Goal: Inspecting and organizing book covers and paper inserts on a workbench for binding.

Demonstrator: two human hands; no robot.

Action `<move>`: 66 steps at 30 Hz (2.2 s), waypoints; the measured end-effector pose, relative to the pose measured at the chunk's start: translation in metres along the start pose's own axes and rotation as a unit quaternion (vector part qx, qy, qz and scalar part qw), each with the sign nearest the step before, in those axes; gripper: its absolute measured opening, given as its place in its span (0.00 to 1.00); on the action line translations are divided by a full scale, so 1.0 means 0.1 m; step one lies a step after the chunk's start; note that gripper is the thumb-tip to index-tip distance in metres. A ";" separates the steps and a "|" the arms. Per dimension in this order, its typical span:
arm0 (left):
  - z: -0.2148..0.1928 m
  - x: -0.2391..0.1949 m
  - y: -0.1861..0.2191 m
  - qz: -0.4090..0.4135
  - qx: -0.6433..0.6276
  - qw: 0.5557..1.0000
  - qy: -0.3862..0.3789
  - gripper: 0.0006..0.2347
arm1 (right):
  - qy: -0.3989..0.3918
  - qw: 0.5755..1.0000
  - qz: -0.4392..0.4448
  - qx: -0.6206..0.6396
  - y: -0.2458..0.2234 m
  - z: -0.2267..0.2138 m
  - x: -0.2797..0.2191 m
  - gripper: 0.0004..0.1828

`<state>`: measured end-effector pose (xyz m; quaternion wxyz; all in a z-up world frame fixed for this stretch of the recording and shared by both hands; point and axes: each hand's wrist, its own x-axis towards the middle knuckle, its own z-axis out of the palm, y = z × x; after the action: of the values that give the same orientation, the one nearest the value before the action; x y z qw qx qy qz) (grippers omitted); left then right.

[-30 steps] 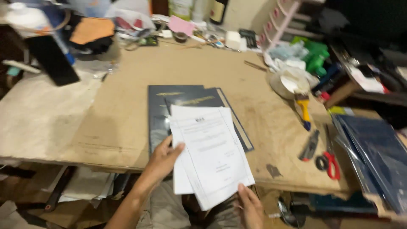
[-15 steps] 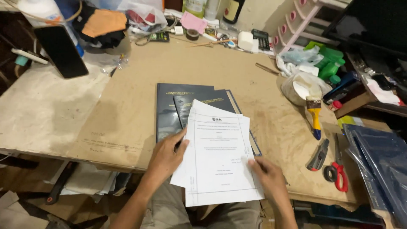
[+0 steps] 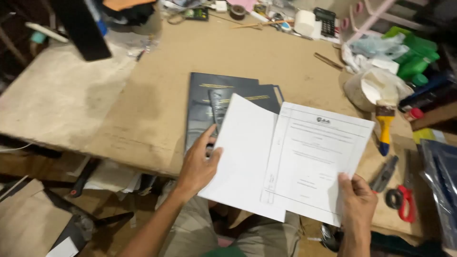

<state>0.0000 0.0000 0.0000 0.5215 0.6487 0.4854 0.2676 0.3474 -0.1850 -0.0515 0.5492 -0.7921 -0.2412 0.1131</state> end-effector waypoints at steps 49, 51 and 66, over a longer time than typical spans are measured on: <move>-1.27 -0.24 -0.83 0.259 0.361 0.821 0.358 0.04 | 0.082 0.996 0.017 -0.032 0.52 -0.21 0.50 0.16; -1.16 -0.19 -0.78 0.284 0.334 0.829 0.348 0.04 | 0.094 0.995 0.017 -0.018 0.49 -0.19 0.49 0.16; -0.89 -0.11 -0.70 0.209 0.272 0.889 0.303 0.04 | 0.108 0.992 -0.002 0.068 0.42 -0.13 0.42 0.13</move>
<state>-0.1044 0.0264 -0.0356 0.0840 0.7389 0.5270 0.4113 0.4004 -0.1859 -0.0820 0.6250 -0.7598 -0.1743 0.0422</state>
